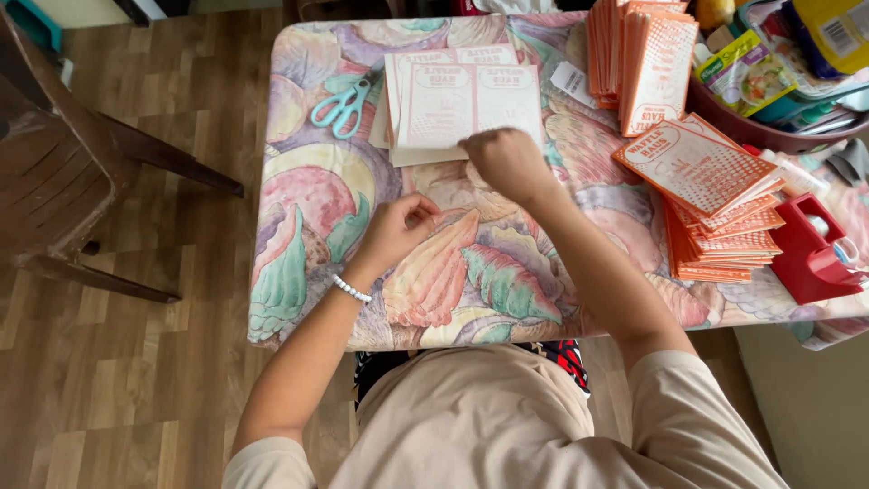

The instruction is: The person is manually folding paper food wrappers and organizing them into stacks on a table.

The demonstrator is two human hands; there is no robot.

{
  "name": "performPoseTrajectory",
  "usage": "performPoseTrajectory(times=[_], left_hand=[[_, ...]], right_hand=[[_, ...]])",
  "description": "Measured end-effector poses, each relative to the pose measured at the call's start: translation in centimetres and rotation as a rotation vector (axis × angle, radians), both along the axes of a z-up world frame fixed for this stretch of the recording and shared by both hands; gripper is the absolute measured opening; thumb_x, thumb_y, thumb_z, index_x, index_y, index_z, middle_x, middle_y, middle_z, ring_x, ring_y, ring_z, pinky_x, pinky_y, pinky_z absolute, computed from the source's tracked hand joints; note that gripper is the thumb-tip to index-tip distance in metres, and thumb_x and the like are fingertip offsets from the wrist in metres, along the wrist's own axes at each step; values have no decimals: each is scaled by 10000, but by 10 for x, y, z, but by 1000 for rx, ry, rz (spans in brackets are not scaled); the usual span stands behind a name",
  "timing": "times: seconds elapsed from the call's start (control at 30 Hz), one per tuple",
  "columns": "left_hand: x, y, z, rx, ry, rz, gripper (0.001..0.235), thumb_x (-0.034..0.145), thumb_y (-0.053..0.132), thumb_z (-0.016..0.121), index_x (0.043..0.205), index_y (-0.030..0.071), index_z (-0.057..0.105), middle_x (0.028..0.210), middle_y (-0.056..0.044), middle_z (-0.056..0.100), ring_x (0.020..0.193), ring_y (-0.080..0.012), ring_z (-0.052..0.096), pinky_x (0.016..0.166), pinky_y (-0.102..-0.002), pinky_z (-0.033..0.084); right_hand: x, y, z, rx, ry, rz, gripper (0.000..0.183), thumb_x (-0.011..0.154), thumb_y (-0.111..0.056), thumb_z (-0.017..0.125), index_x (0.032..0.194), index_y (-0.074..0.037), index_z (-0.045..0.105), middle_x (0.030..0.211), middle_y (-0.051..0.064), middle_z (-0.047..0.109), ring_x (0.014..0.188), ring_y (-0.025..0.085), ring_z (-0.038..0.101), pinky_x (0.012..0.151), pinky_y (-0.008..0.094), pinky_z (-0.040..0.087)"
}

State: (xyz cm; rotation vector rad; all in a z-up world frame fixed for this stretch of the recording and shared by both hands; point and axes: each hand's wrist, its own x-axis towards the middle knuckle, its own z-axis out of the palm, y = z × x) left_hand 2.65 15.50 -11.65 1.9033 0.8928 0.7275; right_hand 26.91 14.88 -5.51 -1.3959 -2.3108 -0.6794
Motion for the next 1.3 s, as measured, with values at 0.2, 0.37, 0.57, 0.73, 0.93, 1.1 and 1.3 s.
performPoseTrajectory(times=[0.2,0.37,0.57,0.73,0.93,1.1,1.3], left_hand=[[25,50,5,930,174,115,68,915,188,726,972,155,708,997,-24,664,960,-226,664,820,-346,532],[39,77,35,1065,312,54,294,784,158,903,938,61,673,980,-78,616,924,-288,598,770,-408,517],[45,78,18,1073,347,117,370,849,204,874,1134,74,677,1072,-78,630,970,-268,624,784,-391,545],[43,75,24,1113,340,112,389,814,88,869,1175,97,725,1119,-51,697,1049,-287,629,881,-435,520],[43,76,23,1079,293,125,302,867,74,826,1159,112,760,1086,-51,727,1052,-301,617,941,-456,510],[44,80,15,1096,261,151,57,895,69,791,885,123,778,803,-8,651,743,-284,555,823,-451,500],[43,75,25,1078,202,140,42,931,57,736,921,69,775,860,-30,695,863,-304,606,789,-442,506]], right_hand=[[38,67,-46,-143,751,21,87,871,-141,849,946,-175,822,835,-16,787,827,219,772,738,343,613],[26,58,-15,-320,943,-48,95,892,-81,851,802,-92,822,708,6,760,608,58,635,536,218,504],[30,50,-19,-431,1193,-32,117,948,-155,841,874,-79,791,699,-48,676,648,15,498,546,233,398],[32,51,-23,-372,1250,54,117,951,-142,833,988,-36,802,806,27,775,685,32,613,571,219,501],[30,48,-21,-336,1281,98,93,1027,-76,739,953,-24,762,797,-12,708,718,58,563,640,215,471],[28,43,-21,-184,817,73,259,946,132,557,1109,-35,446,1102,141,697,403,149,376,475,309,314],[20,32,2,-281,512,117,411,921,-474,758,1198,-176,805,1389,120,683,488,162,695,582,326,514]])
